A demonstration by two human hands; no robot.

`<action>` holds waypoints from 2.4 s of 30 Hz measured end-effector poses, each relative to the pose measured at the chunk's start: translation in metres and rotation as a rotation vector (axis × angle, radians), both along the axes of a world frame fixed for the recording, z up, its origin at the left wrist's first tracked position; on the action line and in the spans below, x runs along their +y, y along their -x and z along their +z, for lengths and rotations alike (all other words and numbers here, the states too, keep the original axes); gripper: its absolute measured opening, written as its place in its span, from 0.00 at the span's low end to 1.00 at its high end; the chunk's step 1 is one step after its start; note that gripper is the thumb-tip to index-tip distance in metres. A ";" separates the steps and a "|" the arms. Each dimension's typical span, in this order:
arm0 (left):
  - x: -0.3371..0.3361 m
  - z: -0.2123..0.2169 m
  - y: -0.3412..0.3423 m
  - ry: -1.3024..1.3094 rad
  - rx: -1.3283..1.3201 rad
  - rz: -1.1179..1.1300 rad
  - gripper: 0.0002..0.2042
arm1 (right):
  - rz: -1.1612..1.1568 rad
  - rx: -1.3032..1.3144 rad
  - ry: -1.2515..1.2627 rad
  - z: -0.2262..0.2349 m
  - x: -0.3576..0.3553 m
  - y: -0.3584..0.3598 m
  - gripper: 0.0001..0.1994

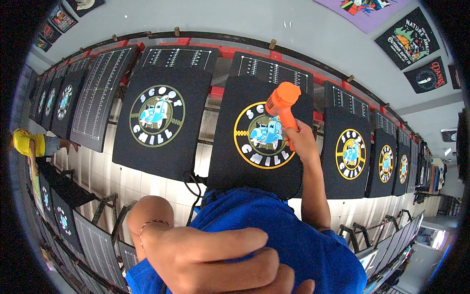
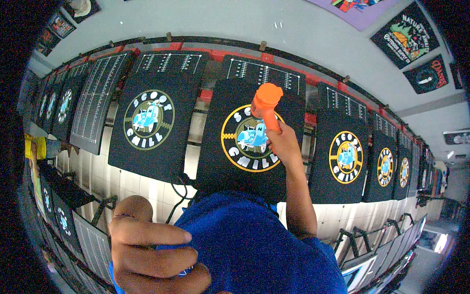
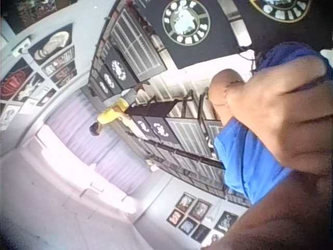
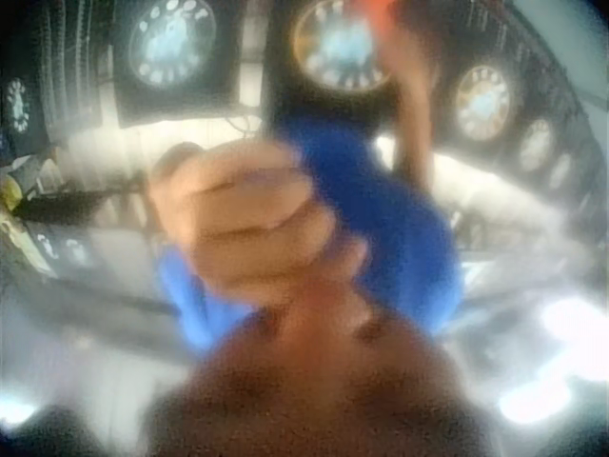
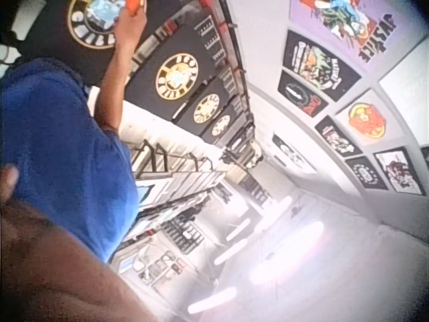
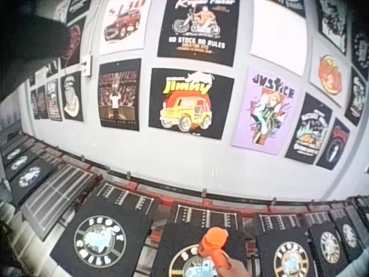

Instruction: The person uses a heat gun to dry ink on t-shirts arranged on multiple printing boards, moving sequentially from one shirt to another.

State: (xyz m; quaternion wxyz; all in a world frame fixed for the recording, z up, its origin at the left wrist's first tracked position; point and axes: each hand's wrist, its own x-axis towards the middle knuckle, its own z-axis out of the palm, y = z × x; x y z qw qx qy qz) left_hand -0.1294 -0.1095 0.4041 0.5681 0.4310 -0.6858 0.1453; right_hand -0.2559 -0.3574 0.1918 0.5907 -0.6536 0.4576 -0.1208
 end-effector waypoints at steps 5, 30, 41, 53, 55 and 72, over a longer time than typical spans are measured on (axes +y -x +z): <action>-0.017 -0.002 -0.001 0.057 -0.044 -0.190 0.08 | 0.027 -0.019 -0.020 0.000 0.001 0.003 0.14; 0.136 -0.387 -0.169 -0.953 1.164 1.906 0.34 | 0.089 0.005 -0.063 0.010 0.006 0.038 0.13; 0.075 -0.392 -0.142 -0.806 1.065 2.061 0.28 | 0.129 0.028 0.010 0.012 0.008 0.029 0.13; 0.074 -0.386 -0.144 -0.865 1.044 2.085 0.26 | 0.142 0.035 0.025 0.011 0.010 0.005 0.15; 0.075 -0.390 -0.146 -0.822 1.005 2.149 0.26 | 0.115 -0.066 -0.019 0.001 0.003 0.004 0.14; 0.075 -0.391 -0.147 -0.857 1.031 2.112 0.26 | 0.213 0.029 -0.031 0.016 0.018 -0.008 0.14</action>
